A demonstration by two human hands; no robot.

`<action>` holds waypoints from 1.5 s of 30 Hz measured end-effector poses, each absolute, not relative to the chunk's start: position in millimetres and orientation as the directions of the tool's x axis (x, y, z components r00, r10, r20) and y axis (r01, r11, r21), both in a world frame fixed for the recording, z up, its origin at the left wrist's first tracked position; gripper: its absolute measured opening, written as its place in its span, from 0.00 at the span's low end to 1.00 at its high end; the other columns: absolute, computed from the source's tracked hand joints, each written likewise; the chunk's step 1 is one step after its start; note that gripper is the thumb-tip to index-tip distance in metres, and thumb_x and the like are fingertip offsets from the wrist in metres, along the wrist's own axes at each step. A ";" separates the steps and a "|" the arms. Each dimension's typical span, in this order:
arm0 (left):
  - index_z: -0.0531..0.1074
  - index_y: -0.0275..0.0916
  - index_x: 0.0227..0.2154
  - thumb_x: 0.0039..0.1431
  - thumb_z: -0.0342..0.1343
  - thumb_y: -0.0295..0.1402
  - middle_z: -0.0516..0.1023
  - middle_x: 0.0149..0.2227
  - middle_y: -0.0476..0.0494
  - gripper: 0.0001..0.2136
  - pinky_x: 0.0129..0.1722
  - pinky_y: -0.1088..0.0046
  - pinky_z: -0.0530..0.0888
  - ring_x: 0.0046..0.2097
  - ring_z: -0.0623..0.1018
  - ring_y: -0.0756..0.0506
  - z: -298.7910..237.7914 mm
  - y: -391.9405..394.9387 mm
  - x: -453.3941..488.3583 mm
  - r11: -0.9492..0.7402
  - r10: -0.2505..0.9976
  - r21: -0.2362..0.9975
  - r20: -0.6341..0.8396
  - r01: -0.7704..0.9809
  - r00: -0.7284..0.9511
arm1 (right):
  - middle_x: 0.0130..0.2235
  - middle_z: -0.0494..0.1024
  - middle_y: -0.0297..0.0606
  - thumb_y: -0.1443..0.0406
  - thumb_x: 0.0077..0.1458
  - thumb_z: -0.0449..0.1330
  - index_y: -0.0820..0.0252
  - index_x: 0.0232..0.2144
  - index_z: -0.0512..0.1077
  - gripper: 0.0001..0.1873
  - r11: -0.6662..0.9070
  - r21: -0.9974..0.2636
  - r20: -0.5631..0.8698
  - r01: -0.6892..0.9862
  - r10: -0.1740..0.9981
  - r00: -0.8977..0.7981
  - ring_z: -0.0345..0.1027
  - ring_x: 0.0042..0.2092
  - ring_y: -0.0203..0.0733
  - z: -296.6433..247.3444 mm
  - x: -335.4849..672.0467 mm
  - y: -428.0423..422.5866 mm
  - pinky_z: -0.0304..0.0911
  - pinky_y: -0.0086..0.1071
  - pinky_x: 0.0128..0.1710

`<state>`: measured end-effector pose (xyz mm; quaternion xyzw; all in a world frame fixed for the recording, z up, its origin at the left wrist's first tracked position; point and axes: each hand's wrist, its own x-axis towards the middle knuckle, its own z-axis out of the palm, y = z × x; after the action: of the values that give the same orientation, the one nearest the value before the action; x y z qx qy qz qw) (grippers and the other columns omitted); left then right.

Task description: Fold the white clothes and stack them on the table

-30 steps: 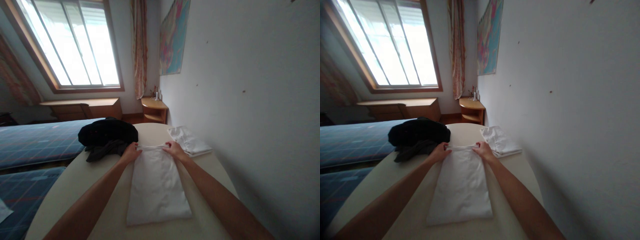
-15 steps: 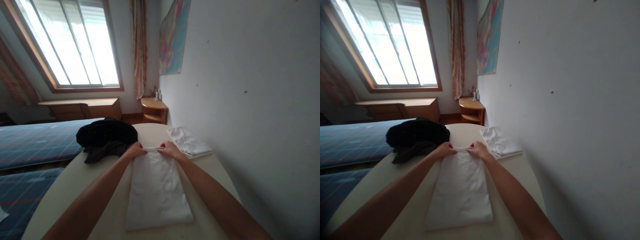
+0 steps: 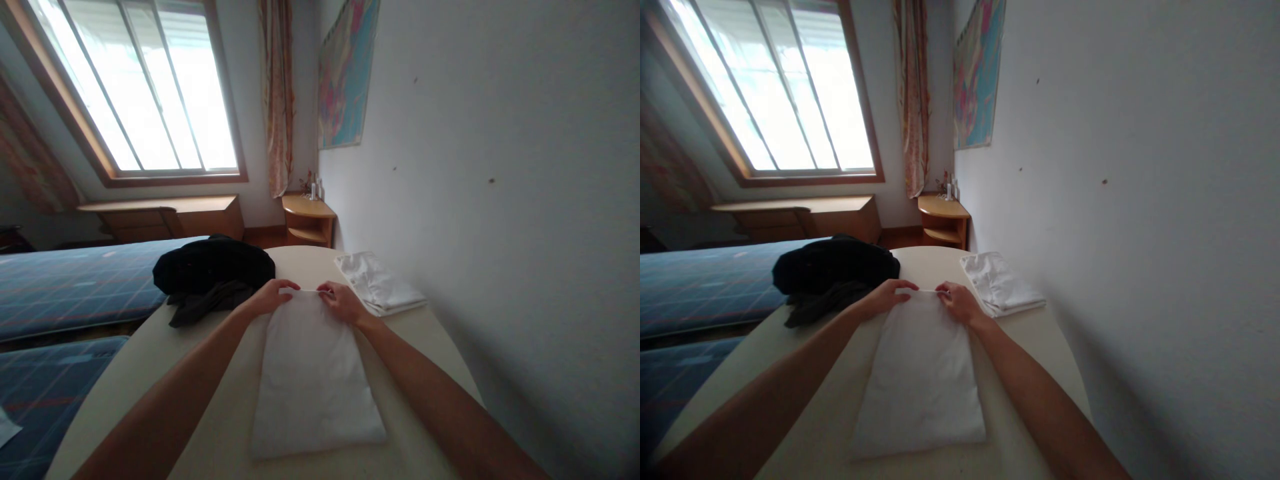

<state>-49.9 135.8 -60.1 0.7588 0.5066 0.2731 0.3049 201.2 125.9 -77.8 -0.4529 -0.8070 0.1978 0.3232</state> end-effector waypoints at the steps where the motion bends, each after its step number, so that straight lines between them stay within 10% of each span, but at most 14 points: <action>1: 0.80 0.39 0.43 0.50 0.57 0.33 0.82 0.42 0.45 0.17 0.42 0.72 0.73 0.42 0.78 0.44 -55.9 135.7 -51.6 -0.312 0.932 0.749 0.124 0.584 0.339 | 0.42 0.82 0.40 0.65 0.60 0.57 0.58 0.42 0.77 0.10 0.528 -0.611 0.372 0.590 0.849 -0.375 0.75 0.44 0.42 -74.4 202.6 128.2 0.66 0.33 0.47; 16: 0.75 0.35 0.42 0.53 0.54 0.24 0.81 0.40 0.41 0.14 0.42 0.71 0.74 0.40 0.79 0.45 -98.9 151.1 -48.3 -0.139 0.986 0.711 0.162 0.689 0.033 | 0.46 0.79 0.40 0.76 0.50 0.59 0.60 0.50 0.73 0.24 0.441 -0.680 0.305 0.585 0.896 -0.322 0.73 0.48 0.40 -97.8 204.5 175.5 0.66 0.34 0.52; 24: 0.70 0.36 0.52 0.56 0.53 0.25 0.71 0.57 0.36 0.19 0.63 0.62 0.64 0.60 0.71 0.41 -93.2 127.7 -44.4 -0.192 0.948 0.621 0.317 0.760 -0.020 | 0.60 0.67 0.48 0.74 0.48 0.57 0.60 0.56 0.69 0.30 0.424 -0.653 0.346 0.627 0.904 -0.251 0.64 0.59 0.46 -93.6 213.3 164.6 0.61 0.43 0.59; 32: 0.63 0.42 0.63 0.67 0.47 0.36 0.57 0.69 0.38 0.22 0.67 0.53 0.56 0.70 0.55 0.37 -110.7 43.9 -25.3 -0.480 0.866 0.276 0.302 0.832 0.399 | 0.66 0.62 0.43 0.54 0.64 0.54 0.55 0.62 0.65 0.27 0.621 -0.345 0.262 0.704 0.784 -0.563 0.50 0.68 0.50 -94.0 196.9 69.5 0.44 0.45 0.67; 45: 0.53 0.45 0.68 0.67 0.45 0.47 0.48 0.72 0.40 0.29 0.68 0.50 0.50 0.72 0.47 0.36 -106.8 7.6 -23.8 -0.462 0.886 0.199 0.142 0.864 0.442 | 0.69 0.55 0.44 0.48 0.66 0.47 0.55 0.66 0.59 0.32 0.504 -0.256 0.176 0.825 0.864 -0.473 0.41 0.70 0.52 -84.9 171.3 84.0 0.34 0.52 0.68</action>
<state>-23.8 7.6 -106.8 0.8476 0.5162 0.1132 0.0485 171.3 84.0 -84.9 -0.4935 -0.8554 0.0679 0.1419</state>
